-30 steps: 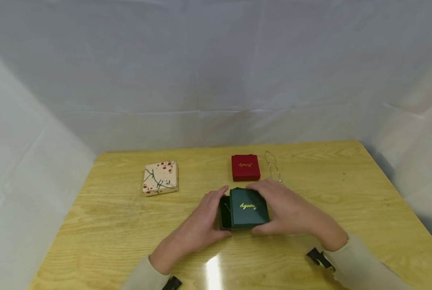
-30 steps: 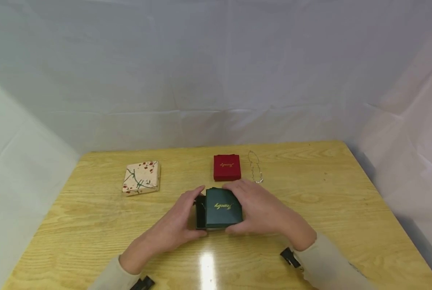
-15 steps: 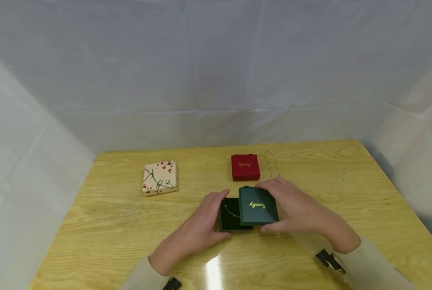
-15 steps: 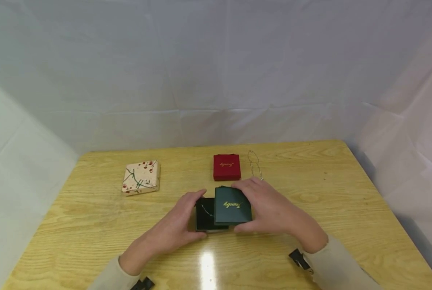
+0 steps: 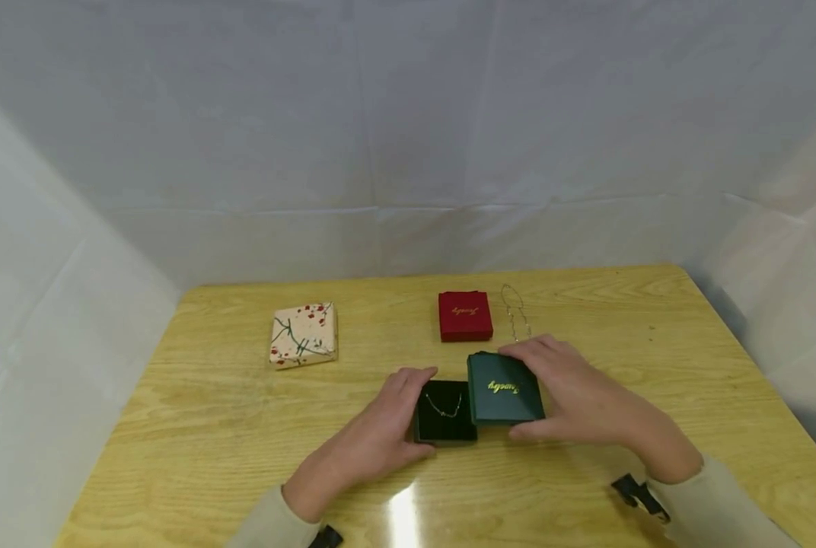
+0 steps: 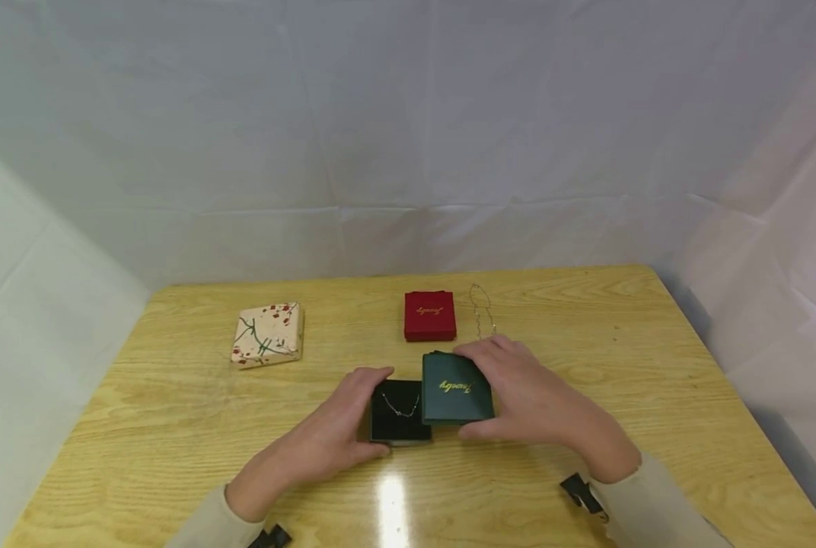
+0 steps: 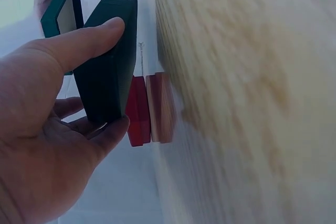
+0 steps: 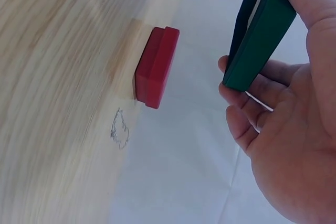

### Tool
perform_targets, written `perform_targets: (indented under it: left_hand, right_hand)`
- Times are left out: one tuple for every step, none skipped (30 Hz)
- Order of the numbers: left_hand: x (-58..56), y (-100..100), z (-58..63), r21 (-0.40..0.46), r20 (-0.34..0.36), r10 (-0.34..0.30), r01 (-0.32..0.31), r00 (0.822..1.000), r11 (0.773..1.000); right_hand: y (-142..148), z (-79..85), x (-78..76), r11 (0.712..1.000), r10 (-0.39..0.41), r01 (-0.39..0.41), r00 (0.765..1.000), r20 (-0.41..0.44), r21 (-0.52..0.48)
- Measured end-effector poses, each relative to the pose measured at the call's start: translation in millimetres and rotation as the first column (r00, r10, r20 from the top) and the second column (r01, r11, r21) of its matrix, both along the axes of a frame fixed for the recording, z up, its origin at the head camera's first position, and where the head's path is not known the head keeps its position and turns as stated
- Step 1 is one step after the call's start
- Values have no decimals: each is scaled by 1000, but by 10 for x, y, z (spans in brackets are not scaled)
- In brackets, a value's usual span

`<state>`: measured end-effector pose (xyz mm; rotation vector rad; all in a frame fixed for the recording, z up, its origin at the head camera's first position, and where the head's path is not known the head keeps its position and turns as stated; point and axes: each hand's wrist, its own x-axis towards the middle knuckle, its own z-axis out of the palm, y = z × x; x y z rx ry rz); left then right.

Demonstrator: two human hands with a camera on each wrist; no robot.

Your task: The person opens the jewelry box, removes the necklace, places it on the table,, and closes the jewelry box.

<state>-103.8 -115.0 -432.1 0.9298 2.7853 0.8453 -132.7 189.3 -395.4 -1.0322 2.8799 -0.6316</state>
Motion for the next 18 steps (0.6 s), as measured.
perform_targets:
  left_hand:
    - [2, 1, -1, -5, -2, 0, 0, 1000, 1000]
    - [4, 3, -3, -11, -4, 0, 0, 1000, 1000]
    - [6, 4, -2, -17, -6, 0, 0, 1000, 1000]
    - [8, 5, -2, -23, -8, 0, 0, 1000, 1000]
    - [9, 7, -2, -29, -10, -1, 1, 1000, 1000]
    - [11, 8, -4, -35, -9, -3, 2, 1000, 999]
    - [12, 9, -5, -40, -9, -3, 3, 1000, 999]
    - [13, 10, -8, -46, -7, -3, 2, 1000, 999]
    - [14, 11, -10, -48, -6, -3, 3, 1000, 999]
    - [12, 12, -14, -51, -4, -3, 3, 1000, 999]
    - [11, 14, -20, -53, -2, -4, 4, 1000, 999]
    - [11, 14, -23, -55, -1, -3, 3, 1000, 998]
    - [12, 14, -28, -57, 0, -2, 2, 1000, 998]
    - [9, 15, -35, -58, 1, -2, 2, 1000, 998]
    - [8, 14, -40, -59, 3, -3, 3, 1000, 998]
    - [10, 14, -44, -65, 6, -1, 2, 1000, 998]
    - [12, 12, -46, -70, 10, -1, 1, 1000, 998]
    - [13, 10, -48, -74, 13, 1, 0, 1000, 997]
  right_hand:
    - [17, -5, 0, 1000, 7, -7, 1000, 0, -3]
    - [34, -10, 1, 1000, 15, -15, 1000, 0, -5]
    - [52, -16, 2, 1000, 18, -18, 1000, 1, -2]
    - [71, -21, 4, 1000, 21, -21, 1000, 6, -4]
    - [91, -28, 5, 1000, 19, -19, 1000, 13, -4]
    - [111, -33, 8, 1000, 18, -18, 1000, 23, -8]
    - [132, -39, 11, 1000, 14, -14, 999, 30, -6]
    - [154, -43, 14, 1000, 8, -8, 999, 38, -3]
    - [176, -46, 18, 1000, 4, -4, 999, 45, -1]
    - [198, -48, 19, 1000, 3, -3, 999, 51, -5]
    - [221, -52, 19, 1000, 0, 1, 999, 54, -2]
    - [246, -53, 19, 1000, 0, 1, 999, 55, -1]
    - [270, -57, 17, 1000, -2, 2, 999, 53, 4]
    - [295, -60, 15, 1000, -5, 4, 999, 52, 9]
    - [321, -61, 15, 1000, -7, 6, 999, 54, 13]
    - [347, -64, 13, 1000, -9, 8, 999, 53, 18]
    - [374, -67, 12, 1000, -11, 9, 999, 51, 26]
    - [401, -72, 9, 999, -12, 11, 999, 50, 31]
